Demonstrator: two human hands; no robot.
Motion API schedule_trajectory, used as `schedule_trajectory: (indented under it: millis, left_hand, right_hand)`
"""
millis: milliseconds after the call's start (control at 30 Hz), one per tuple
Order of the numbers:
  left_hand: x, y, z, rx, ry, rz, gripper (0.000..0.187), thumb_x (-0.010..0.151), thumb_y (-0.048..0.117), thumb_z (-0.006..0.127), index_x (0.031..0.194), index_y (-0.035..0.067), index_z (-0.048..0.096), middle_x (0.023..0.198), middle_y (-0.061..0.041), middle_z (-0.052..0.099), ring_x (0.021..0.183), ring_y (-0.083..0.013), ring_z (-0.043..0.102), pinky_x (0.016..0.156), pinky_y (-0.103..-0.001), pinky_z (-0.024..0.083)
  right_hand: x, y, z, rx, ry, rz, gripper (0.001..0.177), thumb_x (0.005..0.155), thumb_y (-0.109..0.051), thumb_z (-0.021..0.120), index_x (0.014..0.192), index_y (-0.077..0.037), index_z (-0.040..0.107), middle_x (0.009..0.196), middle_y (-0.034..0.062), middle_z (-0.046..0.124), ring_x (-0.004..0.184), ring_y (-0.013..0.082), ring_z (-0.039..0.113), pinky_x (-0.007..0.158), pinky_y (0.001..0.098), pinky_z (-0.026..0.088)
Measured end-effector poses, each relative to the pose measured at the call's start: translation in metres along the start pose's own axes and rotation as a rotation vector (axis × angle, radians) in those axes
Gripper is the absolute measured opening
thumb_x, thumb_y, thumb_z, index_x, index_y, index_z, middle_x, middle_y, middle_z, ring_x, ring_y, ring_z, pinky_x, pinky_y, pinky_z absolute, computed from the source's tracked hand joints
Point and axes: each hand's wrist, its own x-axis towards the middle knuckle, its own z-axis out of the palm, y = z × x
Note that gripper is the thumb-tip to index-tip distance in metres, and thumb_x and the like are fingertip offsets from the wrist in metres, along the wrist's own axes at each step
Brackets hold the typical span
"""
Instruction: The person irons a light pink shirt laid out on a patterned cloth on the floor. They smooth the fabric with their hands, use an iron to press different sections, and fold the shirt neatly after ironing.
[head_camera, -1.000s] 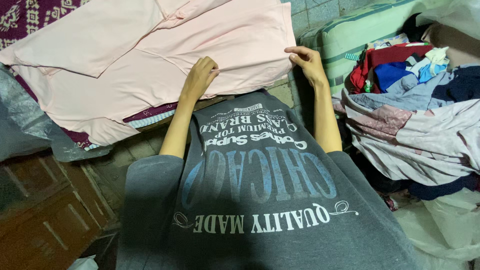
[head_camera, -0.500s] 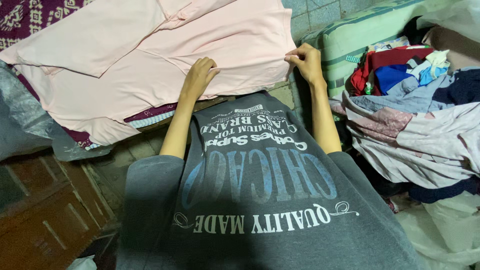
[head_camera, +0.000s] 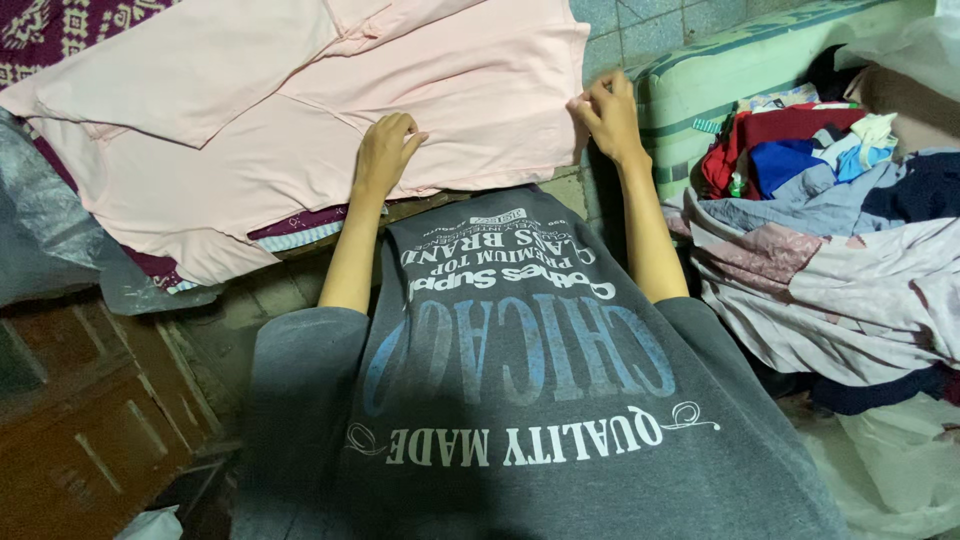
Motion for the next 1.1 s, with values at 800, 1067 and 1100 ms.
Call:
schedule_trajectory:
  millis: [800, 1067, 1100]
  left_hand:
    - [0.020, 0.067, 0.098, 0.379, -0.114, 0.319, 0.070, 0.097, 0.043, 0.065, 0.158, 0.015, 0.042, 0.168, 0.000, 0.028, 0.150, -0.0278, 0.027, 0.120, -0.049, 0.024]
    - [0.041, 0.090, 0.087, 0.020, -0.096, 0.233, 0.032, 0.091, 0.019, 0.074, 0.117, 0.007, 0.060, 0.124, -0.006, 0.053, 0.112, -0.0265, 0.054, 0.088, -0.044, 0.044]
    - [0.043, 0.091, 0.086, -0.008, -0.067, 0.240, 0.030, 0.088, 0.016, 0.075, 0.113, 0.007, 0.060, 0.119, -0.007, 0.054, 0.108, -0.0270, 0.056, 0.084, -0.043, 0.045]
  right_hand:
    - [0.019, -0.018, 0.017, 0.521, -0.164, 0.623, 0.046, 0.078, -0.028, 0.090, 0.107, 0.005, 0.076, 0.095, 0.0078, 0.078, 0.080, 0.0112, 0.069, 0.072, 0.0271, 0.056]
    - [0.009, -0.001, 0.023, 0.470, 0.002, 0.227, 0.047, 0.077, -0.018, 0.091, 0.114, 0.003, 0.071, 0.094, 0.0125, 0.075, 0.082, 0.0116, 0.069, 0.073, 0.0272, 0.055]
    - [0.009, 0.000, 0.020, 0.314, 0.068, 0.166, 0.048, 0.073, -0.015, 0.093, 0.111, 0.003, 0.070, 0.089, 0.0156, 0.073, 0.078, 0.0134, 0.069, 0.069, 0.0283, 0.054]
